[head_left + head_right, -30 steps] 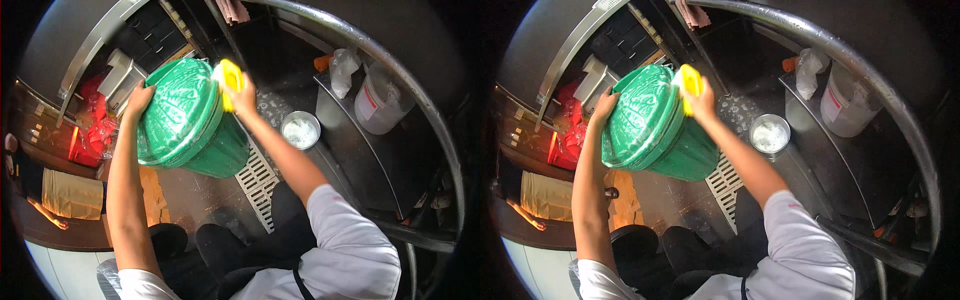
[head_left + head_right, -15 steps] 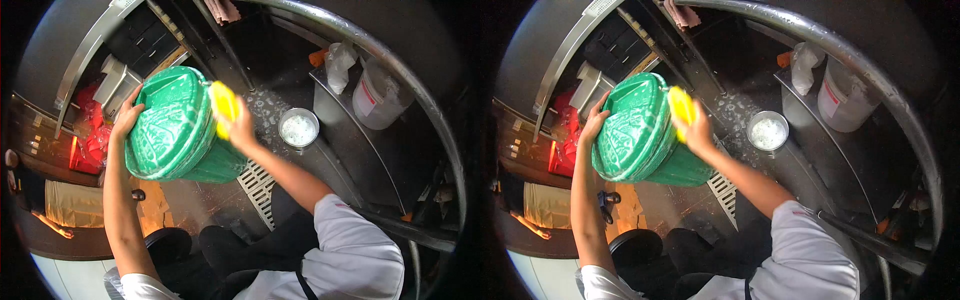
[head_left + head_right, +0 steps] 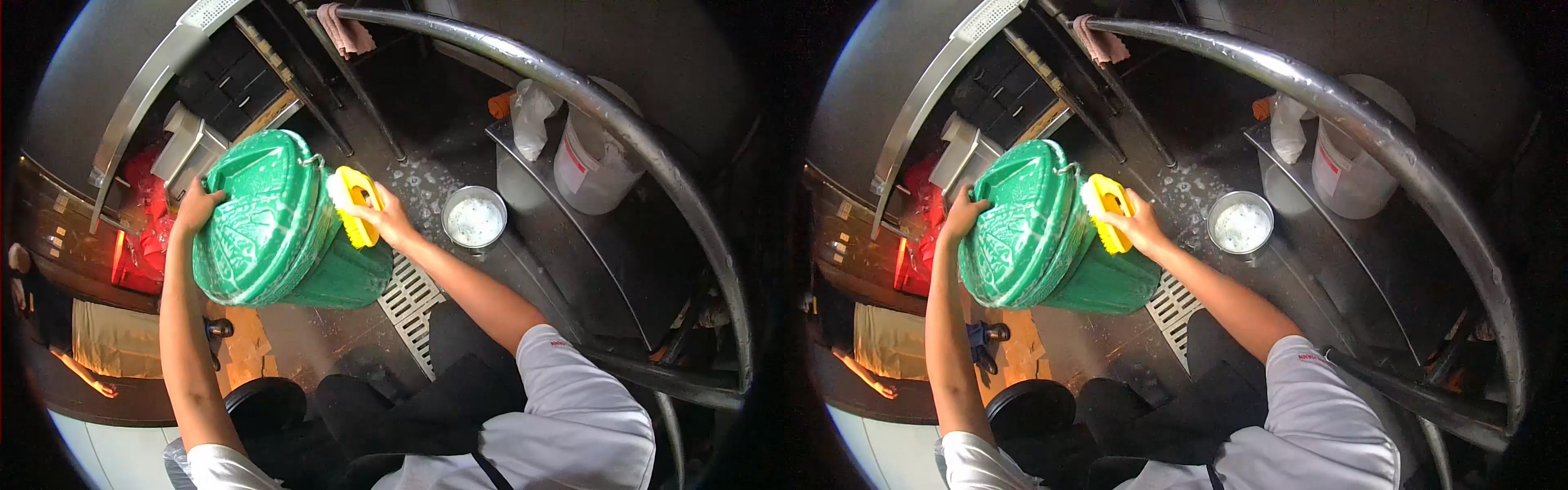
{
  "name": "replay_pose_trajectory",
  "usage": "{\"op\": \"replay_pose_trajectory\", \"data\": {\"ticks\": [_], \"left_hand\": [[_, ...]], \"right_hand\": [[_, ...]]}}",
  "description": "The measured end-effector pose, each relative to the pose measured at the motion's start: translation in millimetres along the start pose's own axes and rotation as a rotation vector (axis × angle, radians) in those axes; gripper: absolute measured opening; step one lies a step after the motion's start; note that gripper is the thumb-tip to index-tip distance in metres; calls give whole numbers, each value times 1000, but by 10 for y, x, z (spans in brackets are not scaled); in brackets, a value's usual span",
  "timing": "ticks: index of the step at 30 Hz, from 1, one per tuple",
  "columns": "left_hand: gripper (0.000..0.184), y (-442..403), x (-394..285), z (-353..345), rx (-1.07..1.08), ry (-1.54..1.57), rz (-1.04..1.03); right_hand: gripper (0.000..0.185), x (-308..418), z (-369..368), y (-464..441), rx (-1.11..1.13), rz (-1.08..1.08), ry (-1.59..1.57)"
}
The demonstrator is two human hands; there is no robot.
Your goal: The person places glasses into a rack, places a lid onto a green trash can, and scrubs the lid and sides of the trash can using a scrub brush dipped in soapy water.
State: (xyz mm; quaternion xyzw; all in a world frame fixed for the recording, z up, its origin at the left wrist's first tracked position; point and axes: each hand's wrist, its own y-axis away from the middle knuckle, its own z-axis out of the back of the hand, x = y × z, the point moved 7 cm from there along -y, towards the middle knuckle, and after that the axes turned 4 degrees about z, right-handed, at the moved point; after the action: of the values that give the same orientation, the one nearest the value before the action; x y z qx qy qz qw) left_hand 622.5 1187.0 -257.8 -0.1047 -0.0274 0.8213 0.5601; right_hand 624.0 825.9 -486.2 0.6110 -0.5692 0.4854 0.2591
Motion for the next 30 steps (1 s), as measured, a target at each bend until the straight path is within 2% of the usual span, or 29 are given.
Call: {"op": "replay_pose_trajectory", "data": {"ticks": [3, 6, 7, 10, 11, 12, 14, 15, 16, 17, 18, 19, 20, 22, 23, 24, 26, 27, 29, 30], "left_hand": [[70, -138, -67, -75, 160, 102, 67], [68, 245, -255, 101, -45, 215, -165], [68, 314, -281, 103, -117, 283, -319], [68, 537, -360, 147, 106, 504, -357], [64, 595, -438, 168, 112, 435, -429], [64, 558, -440, 178, 132, 459, -363], [66, 490, -404, 147, 169, 515, -227], [70, 302, -301, 131, 175, 526, -165], [69, 312, -481, 144, 118, 404, -160], [67, 443, -791, 141, 65, 279, -149], [66, 519, -945, 119, 20, 147, -133], [60, 482, -943, 39, -116, 140, -237], [58, 508, -941, -1, -121, 155, -217], [55, 548, -979, 32, -141, 186, -199], [66, 501, -917, 32, -137, 221, -141], [71, 424, -835, 37, -160, 190, -117], [82, 275, -666, 5, -185, 129, -73], [93, 298, -707, 50, -84, 139, 42], [85, 290, -723, 73, -106, 148, -14], [82, 312, -701, 84, -100, 160, -28]], "right_hand": [[55, -10, 52, -33, -11, 72, -169], [56, 141, 19, 31, -138, 90, -125], [52, 102, 44, -35, -109, 72, -162], [48, 167, 107, -26, 39, 65, -145], [48, 153, 103, 35, 58, 115, -100], [48, 128, 74, 149, 77, 165, -53], [59, 280, -172, 520, 116, 211, -103], [60, 367, -296, 679, 119, 329, 81], [61, 445, -393, 762, 122, 444, 264], [59, 476, -455, 694, 114, 454, 290], [59, 463, -471, 483, 17, 489, 141], [58, 169, -328, 73, -128, 362, 136], [57, -128, -163, -271, -268, 236, 133], [60, -58, -211, -457, -280, 134, 72], [57, 13, -246, -295, -283, 222, 172], [57, 3, -338, -22, -351, 307, 107], [58, 115, -597, 365, -169, 458, 27], [58, 116, -603, 315, -196, 446, 15], [57, 138, -598, -21, -245, 422, -13], [51, -111, -450, -427, -366, 329, 16]]}}
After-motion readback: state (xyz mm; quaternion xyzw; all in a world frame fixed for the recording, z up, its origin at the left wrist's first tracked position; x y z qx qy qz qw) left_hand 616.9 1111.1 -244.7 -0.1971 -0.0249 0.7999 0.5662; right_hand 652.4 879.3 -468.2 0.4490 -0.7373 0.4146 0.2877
